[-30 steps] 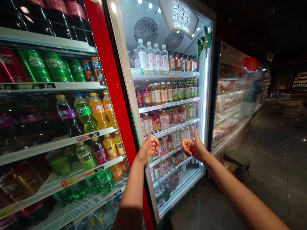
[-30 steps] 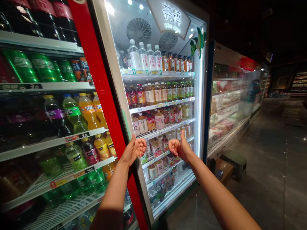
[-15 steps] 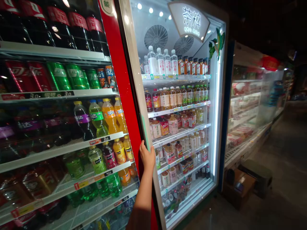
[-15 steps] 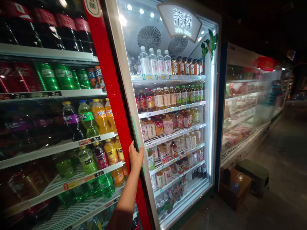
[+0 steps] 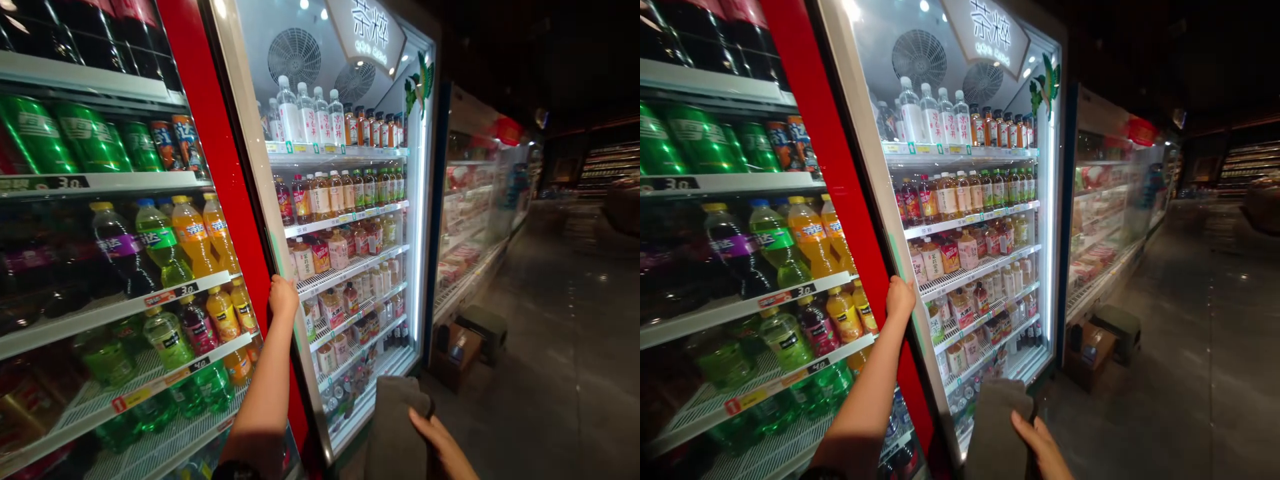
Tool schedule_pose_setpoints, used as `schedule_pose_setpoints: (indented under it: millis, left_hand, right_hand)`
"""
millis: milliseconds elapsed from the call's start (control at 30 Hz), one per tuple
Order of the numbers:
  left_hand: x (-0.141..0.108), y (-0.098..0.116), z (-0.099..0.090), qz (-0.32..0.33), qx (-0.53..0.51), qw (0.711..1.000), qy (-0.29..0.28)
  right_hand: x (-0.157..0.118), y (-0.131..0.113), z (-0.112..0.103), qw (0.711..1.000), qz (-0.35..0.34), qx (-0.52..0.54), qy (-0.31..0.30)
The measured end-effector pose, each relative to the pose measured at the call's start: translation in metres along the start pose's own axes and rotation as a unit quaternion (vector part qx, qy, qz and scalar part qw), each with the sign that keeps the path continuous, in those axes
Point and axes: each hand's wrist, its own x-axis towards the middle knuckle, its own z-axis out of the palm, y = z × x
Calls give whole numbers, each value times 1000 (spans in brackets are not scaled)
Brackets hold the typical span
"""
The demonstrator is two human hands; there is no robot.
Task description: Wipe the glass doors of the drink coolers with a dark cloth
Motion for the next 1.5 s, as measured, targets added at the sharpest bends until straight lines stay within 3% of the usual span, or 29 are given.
schedule_pose_setpoints:
  millis: [67,133,367,567,733,833,967,1033,1167,1267,1333,1433,1500]
  left_hand:
    - [1,2,-7,-4,14,1000,-17]
    - [1,3,-13,-4,25,999,-31]
    - [-4,8,-29,18,61,997,-41]
    - [-22,3,-32,66,71,995,-25]
    - [-63,-2,-29,139,10,990,3]
    - [-97,3,-33,174,-55,983,10]
    - [-151,17,-44,214,-120,969,-23]
    - [-179,26,-49,272,-136,953,-18]
    - [-230,47,-52,391,-117,910,70]
    - [-263,69,-48,480,-193,849,105]
    - [-285,86,-42,532,-251,804,91]
    - [-320,110,-30,577,-286,764,46]
    - [-344,125,-22,600,-302,740,12]
  right_hand:
    - [0,-8,-7,997,-30,27,71]
    - [0,-17,-10,994,-54,18,93]
    - [13,-29,1,981,-162,-35,96]
    - [57,-21,27,964,-239,-59,99]
    - [89,-19,54,926,-337,-115,123]
    - [92,-20,70,906,-397,-130,71]
    - [79,-22,75,882,-449,-144,25]
    - [68,-23,70,874,-463,-144,28]
    - [37,-34,45,855,-490,-150,81]
    - [8,-48,15,827,-510,-161,170]
    - [-12,-57,-8,808,-504,-166,255]
    - [-40,-70,-44,778,-462,-169,391]
    - [-57,-79,-65,772,-418,-202,433]
